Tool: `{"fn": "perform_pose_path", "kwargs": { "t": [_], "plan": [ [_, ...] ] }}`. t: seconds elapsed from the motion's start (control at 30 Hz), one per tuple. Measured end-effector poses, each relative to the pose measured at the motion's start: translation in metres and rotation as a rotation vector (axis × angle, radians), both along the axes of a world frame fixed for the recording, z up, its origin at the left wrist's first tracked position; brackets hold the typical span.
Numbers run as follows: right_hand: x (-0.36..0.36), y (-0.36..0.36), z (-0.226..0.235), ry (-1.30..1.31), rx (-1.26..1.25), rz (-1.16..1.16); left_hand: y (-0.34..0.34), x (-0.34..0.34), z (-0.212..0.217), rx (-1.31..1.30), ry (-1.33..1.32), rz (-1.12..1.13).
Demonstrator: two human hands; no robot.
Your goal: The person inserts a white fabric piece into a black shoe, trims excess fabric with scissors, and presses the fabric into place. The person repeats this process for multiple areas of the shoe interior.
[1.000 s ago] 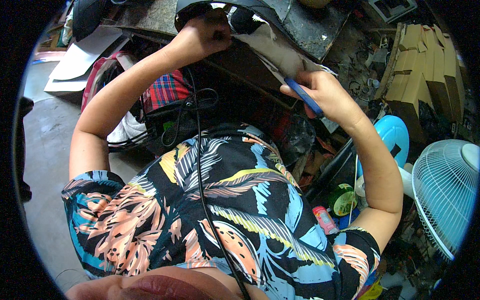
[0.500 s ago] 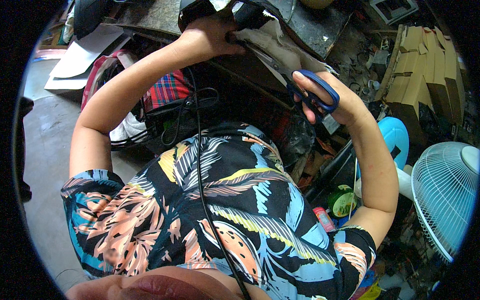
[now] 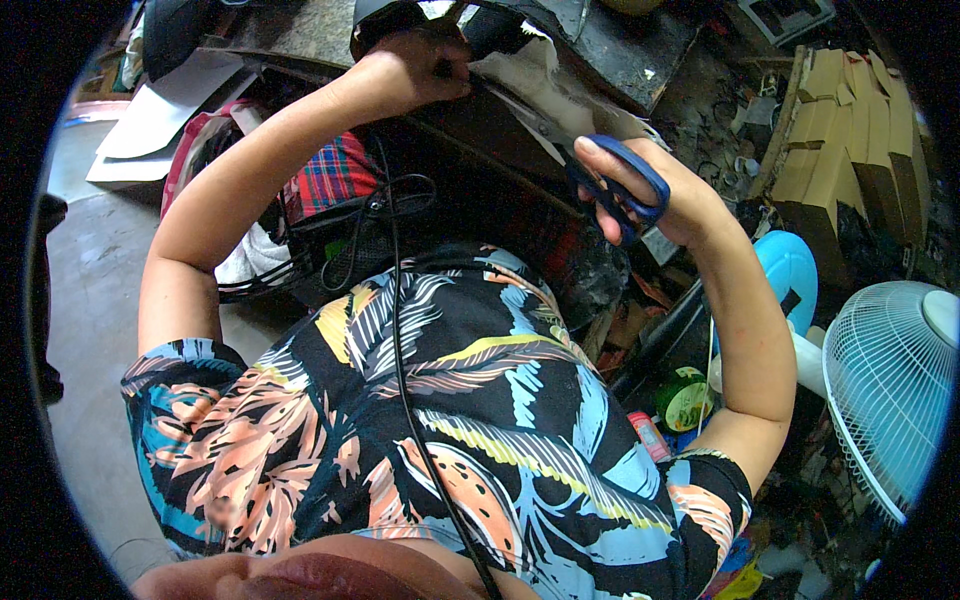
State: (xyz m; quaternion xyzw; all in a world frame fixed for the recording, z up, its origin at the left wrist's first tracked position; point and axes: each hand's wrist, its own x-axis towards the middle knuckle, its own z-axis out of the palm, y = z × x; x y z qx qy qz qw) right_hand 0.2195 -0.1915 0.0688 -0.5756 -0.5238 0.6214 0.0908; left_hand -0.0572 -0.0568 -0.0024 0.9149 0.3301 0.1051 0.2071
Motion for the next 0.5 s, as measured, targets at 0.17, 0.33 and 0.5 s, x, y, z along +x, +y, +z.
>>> {"fn": "perform_pose_path", "kwargs": {
  "t": [0.17, 0.33, 0.5],
  "plan": [
    [-0.0058, -0.0022, 0.0045, -0.064, -0.026, 0.002, 0.0049, 0.0003, -0.0055, 0.001, -0.073, -0.038],
    [-0.0041, 0.0005, 0.0051, -0.078, -0.004, 0.015, 0.0062, 0.0002, -0.0054, 0.011, -0.074, -0.035],
    [-0.0105, 0.0019, 0.0041, -0.057, -0.010, -0.009, 0.0068, 0.0000, 0.0000, -0.064, -0.029, -0.041]
  ]
}}
